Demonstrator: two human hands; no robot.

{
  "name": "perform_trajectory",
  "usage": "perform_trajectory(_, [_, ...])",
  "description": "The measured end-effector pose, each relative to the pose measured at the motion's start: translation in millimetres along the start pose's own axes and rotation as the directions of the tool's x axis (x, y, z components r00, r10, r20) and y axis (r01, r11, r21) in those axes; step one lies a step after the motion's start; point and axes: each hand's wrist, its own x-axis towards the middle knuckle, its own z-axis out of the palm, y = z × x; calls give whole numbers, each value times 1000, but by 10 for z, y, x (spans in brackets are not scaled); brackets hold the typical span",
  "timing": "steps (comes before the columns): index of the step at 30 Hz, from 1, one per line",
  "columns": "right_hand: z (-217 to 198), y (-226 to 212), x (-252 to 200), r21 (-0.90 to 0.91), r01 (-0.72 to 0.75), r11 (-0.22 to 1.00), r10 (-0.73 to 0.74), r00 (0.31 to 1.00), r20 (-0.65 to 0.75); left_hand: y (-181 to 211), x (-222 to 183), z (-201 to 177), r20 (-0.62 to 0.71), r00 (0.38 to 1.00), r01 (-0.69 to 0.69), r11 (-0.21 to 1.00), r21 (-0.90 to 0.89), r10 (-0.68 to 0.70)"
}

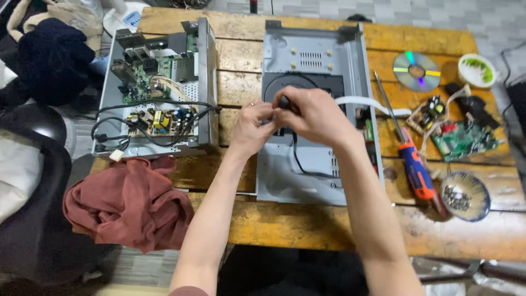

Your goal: Disassembling and repairing a DVD player using a screwdriver and manual manipulation of internal components

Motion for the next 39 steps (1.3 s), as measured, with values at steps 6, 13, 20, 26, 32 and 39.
perform_trajectory(6, [199, 85, -57, -308, -93, 947, 43, 985, -165, -67, -41, 75, -21, 998, 65, 997, 52, -64])
perform_trajectory(13, [-7, -48, -27, 87, -64, 994, 67, 997, -25, -33, -81, 87, -170, 965, 203, 979, 2, -200])
perform_trajectory(20, [101, 98, -14, -63, 49, 997, -57, 990, -131, 31, -98, 45, -135, 980, 143, 989, -43, -148])
perform_trajectory(26, [288, 138, -92, -364, -139, 921, 64, 976, -210, -176, -108, 18, -85, 992, 83, 993, -80, -90])
perform_trajectory(32, [257, 44, -96, -309, -242, 920, 188, 963, -194, -81, -106, 76, -120, 991, 56, 998, 13, -54])
perform_trajectory(39, [11, -101, -127, -132, -164, 978, 150, 983, -110, -1, -129, 178, -218, 975, 57, 992, 117, -30])
